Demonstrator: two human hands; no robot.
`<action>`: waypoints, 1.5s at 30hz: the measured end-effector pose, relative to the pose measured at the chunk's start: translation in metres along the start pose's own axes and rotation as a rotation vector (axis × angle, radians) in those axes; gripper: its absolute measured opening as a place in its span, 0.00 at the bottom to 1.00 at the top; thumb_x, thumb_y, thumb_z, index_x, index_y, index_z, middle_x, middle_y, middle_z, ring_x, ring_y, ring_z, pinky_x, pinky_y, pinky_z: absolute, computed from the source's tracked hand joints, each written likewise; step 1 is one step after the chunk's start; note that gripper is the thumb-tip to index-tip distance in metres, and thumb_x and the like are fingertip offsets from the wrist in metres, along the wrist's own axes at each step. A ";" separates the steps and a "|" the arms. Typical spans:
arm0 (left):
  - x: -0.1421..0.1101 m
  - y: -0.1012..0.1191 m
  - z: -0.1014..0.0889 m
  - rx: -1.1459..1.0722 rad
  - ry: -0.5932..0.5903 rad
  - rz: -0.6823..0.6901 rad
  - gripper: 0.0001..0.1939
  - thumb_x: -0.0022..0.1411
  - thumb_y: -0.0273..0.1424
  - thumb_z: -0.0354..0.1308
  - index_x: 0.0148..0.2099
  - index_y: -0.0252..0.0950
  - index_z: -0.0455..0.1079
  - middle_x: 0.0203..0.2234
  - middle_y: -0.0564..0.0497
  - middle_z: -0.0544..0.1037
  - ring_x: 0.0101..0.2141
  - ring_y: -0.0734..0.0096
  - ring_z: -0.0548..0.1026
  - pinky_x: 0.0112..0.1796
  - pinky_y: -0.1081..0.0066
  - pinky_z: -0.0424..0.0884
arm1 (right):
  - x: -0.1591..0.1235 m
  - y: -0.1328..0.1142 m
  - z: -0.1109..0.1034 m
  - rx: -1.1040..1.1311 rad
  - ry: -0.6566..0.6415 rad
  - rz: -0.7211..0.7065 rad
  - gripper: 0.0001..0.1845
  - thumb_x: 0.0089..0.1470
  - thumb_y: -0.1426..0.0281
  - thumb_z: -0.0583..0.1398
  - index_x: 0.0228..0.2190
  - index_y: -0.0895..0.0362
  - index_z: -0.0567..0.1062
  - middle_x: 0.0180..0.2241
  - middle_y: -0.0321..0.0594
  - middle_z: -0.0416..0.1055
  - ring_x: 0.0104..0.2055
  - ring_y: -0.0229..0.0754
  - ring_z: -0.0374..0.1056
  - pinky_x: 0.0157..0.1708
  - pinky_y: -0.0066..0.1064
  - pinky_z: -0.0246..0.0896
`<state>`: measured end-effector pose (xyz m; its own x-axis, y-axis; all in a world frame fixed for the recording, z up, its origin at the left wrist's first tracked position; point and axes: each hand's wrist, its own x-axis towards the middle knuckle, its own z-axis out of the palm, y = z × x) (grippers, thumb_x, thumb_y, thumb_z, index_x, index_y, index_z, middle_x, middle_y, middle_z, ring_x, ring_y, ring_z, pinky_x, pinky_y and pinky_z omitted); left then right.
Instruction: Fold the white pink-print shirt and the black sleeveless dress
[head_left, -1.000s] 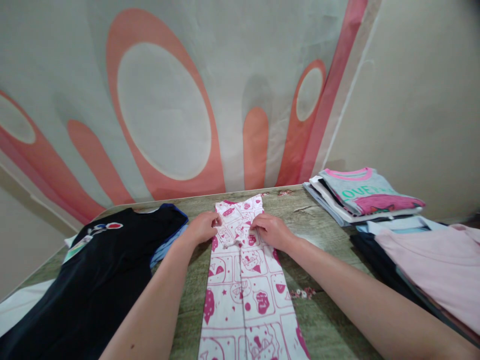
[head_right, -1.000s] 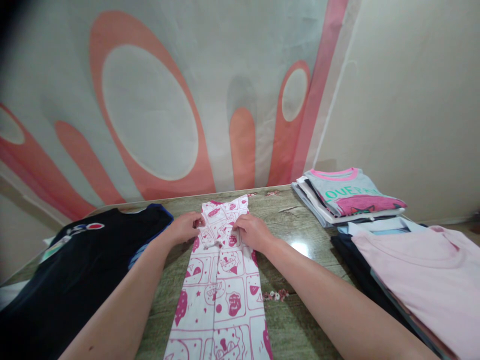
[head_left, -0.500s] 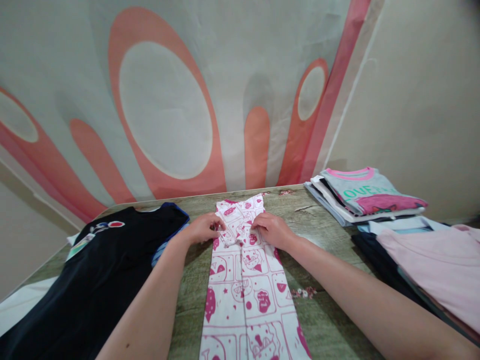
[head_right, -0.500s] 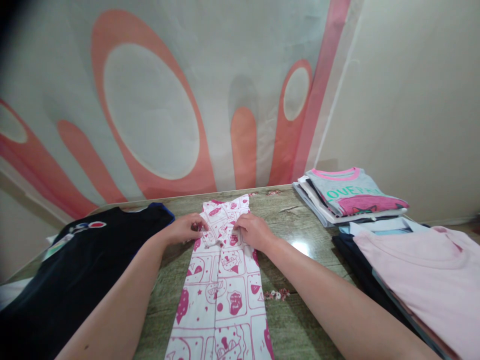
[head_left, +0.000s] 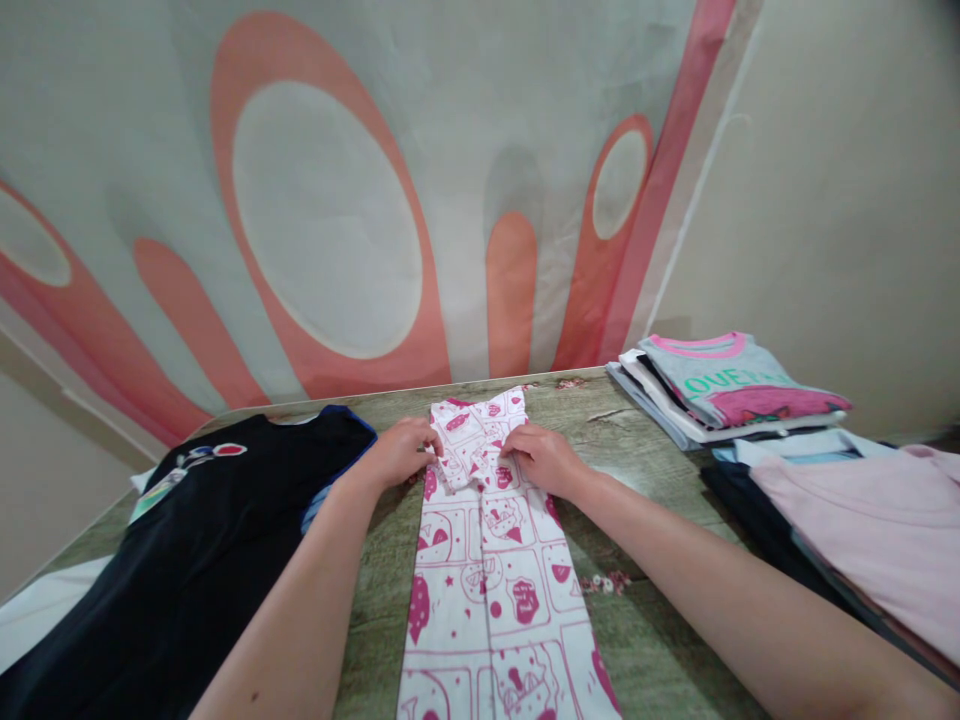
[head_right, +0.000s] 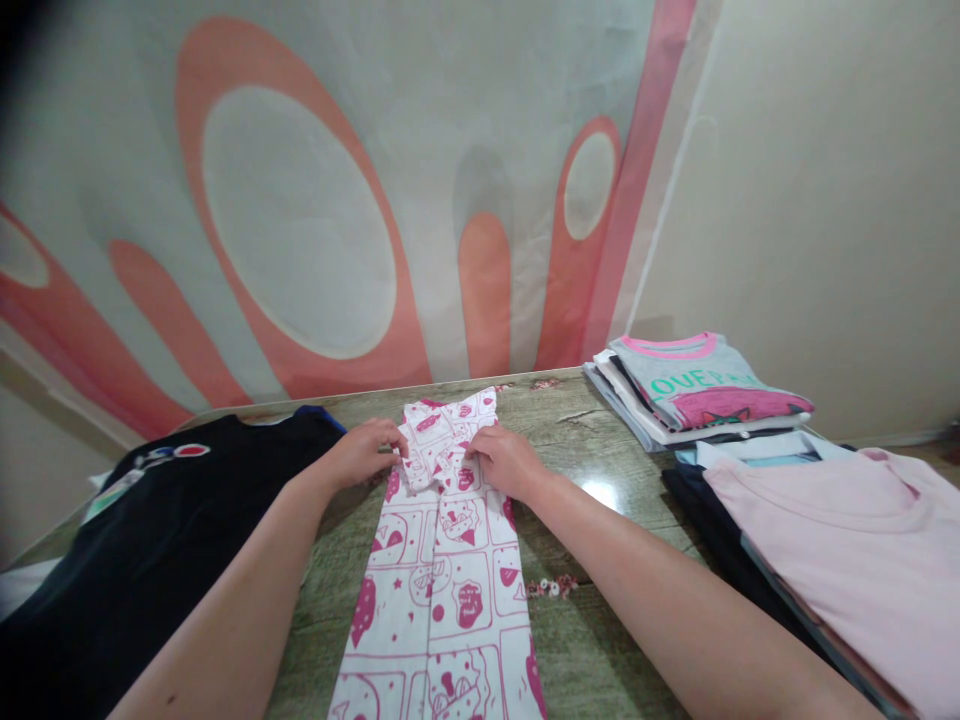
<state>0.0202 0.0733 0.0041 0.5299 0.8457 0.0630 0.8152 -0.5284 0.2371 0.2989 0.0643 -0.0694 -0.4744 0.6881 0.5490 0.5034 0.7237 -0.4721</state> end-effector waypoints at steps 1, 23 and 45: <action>0.000 0.001 0.000 0.007 -0.013 -0.003 0.07 0.53 0.26 0.57 0.32 0.39 0.76 0.32 0.50 0.74 0.38 0.65 0.71 0.43 0.70 0.64 | 0.000 -0.002 -0.001 -0.011 -0.007 -0.001 0.16 0.51 0.85 0.55 0.30 0.55 0.77 0.33 0.38 0.74 0.38 0.38 0.69 0.41 0.29 0.63; -0.002 -0.029 0.016 -0.026 0.062 -0.005 0.09 0.54 0.33 0.58 0.39 0.38 0.73 0.34 0.51 0.74 0.36 0.66 0.71 0.40 0.70 0.66 | 0.001 -0.063 -0.002 -0.054 -0.348 -0.260 0.22 0.51 0.82 0.54 0.47 0.57 0.72 0.44 0.43 0.70 0.49 0.44 0.61 0.50 0.39 0.55; -0.002 -0.042 0.026 -0.084 0.189 -0.104 0.10 0.54 0.30 0.57 0.39 0.39 0.76 0.32 0.51 0.75 0.35 0.66 0.73 0.39 0.69 0.68 | 0.000 -0.067 0.000 -0.087 -0.420 -0.245 0.28 0.54 0.79 0.53 0.56 0.54 0.67 0.52 0.42 0.68 0.53 0.46 0.58 0.53 0.42 0.51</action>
<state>-0.0083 0.0918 -0.0314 0.3846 0.8982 0.2131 0.8365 -0.4367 0.3310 0.2649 0.0158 -0.0374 -0.8277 0.4726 0.3025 0.3905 0.8723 -0.2944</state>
